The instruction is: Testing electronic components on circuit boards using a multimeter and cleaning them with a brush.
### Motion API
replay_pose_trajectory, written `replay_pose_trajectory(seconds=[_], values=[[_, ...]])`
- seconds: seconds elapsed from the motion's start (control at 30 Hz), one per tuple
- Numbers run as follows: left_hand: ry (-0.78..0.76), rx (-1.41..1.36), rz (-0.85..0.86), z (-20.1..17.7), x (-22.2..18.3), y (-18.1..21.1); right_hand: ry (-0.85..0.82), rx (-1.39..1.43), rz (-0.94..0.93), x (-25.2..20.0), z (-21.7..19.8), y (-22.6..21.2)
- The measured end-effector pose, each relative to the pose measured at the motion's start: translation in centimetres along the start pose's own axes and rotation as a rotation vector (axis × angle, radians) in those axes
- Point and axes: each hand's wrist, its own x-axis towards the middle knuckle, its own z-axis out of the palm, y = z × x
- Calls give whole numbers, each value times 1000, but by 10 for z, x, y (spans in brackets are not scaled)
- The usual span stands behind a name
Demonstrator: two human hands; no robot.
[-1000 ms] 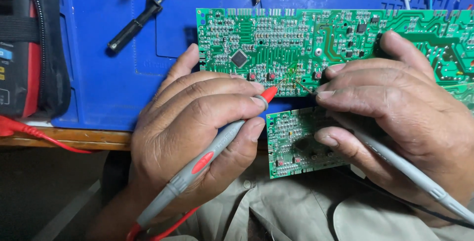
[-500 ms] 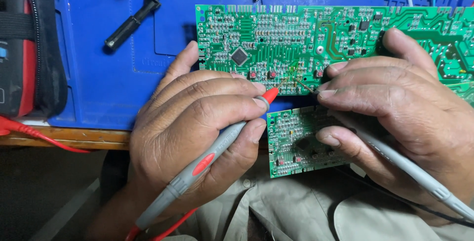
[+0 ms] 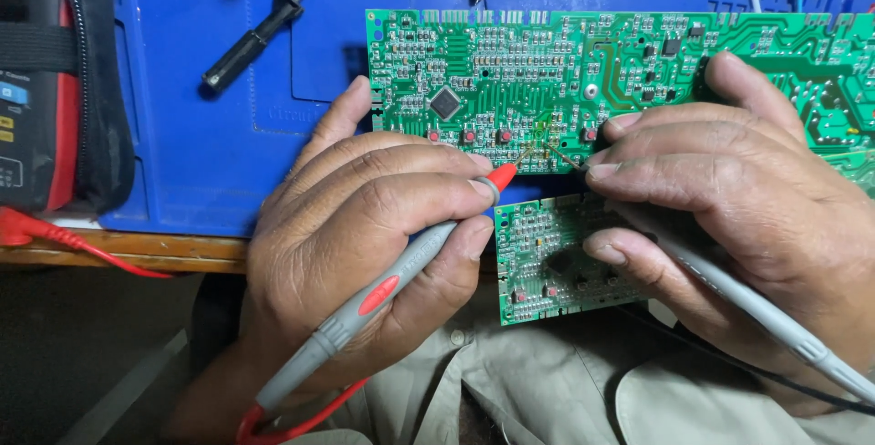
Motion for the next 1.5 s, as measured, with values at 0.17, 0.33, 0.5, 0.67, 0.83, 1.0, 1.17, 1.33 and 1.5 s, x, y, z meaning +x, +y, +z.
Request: replay_pose_trajectory(seconds=[0.17, 0.33, 0.5, 0.67, 0.83, 1.0, 1.17, 1.33, 1.5], values=[[6, 3, 4, 0, 0, 0, -6, 7, 15, 2, -2, -3], [-10, 11, -42, -1, 0, 2, -7, 3, -1, 2, -2, 0], [44, 17, 2, 5, 1, -1, 24, 17, 15, 2, -2, -9], [170, 52, 61, 5, -6, -3, 105, 15, -57, -8, 20, 5], [198, -89, 24, 10, -18, -8, 186, 127, -34, -38, 50, 66], [189, -126, 32, 10, -20, -10, 199, 110, -51, -40, 52, 73], [193, -114, 53, 9, -20, -10, 181, 26, -20, -32, 43, 48], [207, -116, 73, 10, -19, -11, 214, 84, -17, -40, 51, 65], [223, -117, 79, 11, -19, -11, 211, 79, -22, -39, 48, 59]])
